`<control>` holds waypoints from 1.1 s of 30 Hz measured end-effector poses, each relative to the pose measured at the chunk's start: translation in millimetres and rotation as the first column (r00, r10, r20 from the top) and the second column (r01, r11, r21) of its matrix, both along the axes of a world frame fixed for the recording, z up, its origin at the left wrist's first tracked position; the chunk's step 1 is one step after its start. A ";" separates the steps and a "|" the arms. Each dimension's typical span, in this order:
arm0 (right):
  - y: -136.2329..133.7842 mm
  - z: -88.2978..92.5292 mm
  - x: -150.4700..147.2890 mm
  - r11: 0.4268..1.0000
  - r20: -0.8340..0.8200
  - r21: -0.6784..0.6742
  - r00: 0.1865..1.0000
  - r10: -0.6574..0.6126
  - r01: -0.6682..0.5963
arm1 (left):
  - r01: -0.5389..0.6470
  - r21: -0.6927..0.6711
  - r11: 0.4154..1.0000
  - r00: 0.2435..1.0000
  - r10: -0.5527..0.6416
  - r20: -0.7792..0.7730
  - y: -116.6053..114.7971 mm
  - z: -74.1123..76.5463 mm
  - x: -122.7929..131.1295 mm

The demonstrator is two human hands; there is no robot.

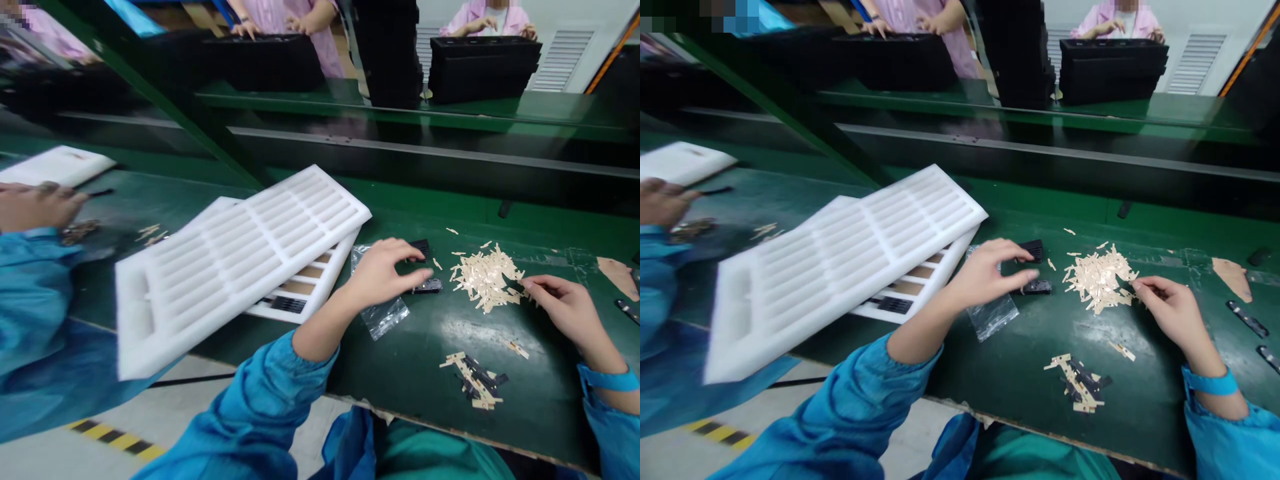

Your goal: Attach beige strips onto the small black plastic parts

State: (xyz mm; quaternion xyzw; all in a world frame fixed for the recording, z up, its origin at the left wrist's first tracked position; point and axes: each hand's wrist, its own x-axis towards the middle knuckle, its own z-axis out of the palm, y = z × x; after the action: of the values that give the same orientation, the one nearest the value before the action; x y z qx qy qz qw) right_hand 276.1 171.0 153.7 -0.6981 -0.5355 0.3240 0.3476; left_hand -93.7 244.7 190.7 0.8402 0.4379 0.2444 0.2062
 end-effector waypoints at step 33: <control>1.4 1.1 1.8 0.997 0.028 -0.079 1.000 -0.006 0.009 | -0.019 -0.204 0.979 0.991 0.045 0.128 19.5 10.4 -16.4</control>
State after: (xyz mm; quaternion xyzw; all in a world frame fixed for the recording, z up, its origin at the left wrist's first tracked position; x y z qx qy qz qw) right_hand 277.8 172.4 154.8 -0.7178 -0.5243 0.3342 0.3134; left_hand -110.1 264.2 201.1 0.7898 0.4593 0.2571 0.3150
